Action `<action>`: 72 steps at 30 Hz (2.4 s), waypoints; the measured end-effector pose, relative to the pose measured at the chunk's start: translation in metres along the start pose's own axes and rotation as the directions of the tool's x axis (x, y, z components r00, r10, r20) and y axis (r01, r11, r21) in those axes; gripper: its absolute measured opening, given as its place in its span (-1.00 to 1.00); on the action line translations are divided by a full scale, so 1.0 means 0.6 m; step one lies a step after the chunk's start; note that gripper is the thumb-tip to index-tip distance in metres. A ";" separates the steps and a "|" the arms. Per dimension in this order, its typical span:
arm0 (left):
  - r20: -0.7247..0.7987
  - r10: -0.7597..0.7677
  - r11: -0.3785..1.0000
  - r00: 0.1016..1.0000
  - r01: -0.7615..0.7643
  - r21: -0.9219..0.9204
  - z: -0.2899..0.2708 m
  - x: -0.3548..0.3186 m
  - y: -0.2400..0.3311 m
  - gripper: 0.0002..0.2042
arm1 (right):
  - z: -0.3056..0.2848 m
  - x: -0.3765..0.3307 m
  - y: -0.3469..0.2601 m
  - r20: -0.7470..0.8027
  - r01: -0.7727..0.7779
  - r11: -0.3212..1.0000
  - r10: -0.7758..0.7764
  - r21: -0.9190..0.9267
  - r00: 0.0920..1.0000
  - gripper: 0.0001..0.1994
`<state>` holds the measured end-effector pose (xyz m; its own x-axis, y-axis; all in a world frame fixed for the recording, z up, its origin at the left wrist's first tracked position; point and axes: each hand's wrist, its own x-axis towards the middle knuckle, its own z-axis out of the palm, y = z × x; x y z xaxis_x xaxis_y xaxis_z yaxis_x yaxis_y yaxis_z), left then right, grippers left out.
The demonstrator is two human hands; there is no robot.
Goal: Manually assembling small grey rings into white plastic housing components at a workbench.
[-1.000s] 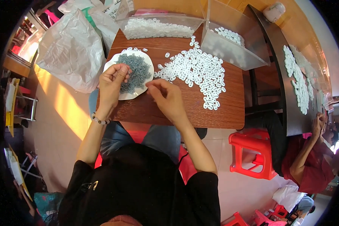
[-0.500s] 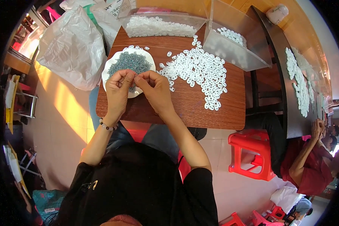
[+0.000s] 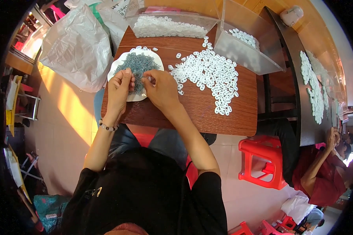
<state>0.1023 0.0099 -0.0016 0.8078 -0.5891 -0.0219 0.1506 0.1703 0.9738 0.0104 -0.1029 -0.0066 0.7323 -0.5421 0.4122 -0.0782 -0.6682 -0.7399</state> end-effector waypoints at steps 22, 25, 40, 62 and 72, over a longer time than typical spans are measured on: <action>0.350 -0.356 0.925 0.866 0.379 0.004 0.048 -0.111 -0.026 -0.79 | -0.124 -0.124 -0.041 0.051 -0.178 0.979 0.173 0.100 0.984 -0.93; 0.376 -0.362 0.914 0.853 0.404 -0.036 0.051 -0.115 -0.027 -0.79 | -0.124 -0.138 -0.029 0.097 -0.330 0.918 0.316 0.219 0.944 -0.90; 0.421 -0.343 0.927 0.840 0.376 0.004 0.072 -0.139 -0.028 -0.80 | -0.139 -0.173 -0.021 0.210 -0.547 0.556 0.555 0.626 0.805 -0.87; 0.386 -0.237 0.970 0.892 0.195 0.146 0.068 -0.145 -0.039 -0.79 | -0.136 -0.186 -0.022 0.057 -0.474 0.732 0.515 0.490 0.855 -0.91; 0.376 -0.214 0.970 0.902 0.151 0.189 0.069 -0.144 -0.038 -0.80 | -0.135 -0.186 -0.027 0.075 -0.482 0.750 0.506 0.453 0.859 -0.91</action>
<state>0.0054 0.0243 -0.0123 0.4821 -0.8644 -0.1427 0.1604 -0.0730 0.9843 -0.1250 -0.0725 0.0025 0.6402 -0.7658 -0.0605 -0.1052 -0.0094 -0.9944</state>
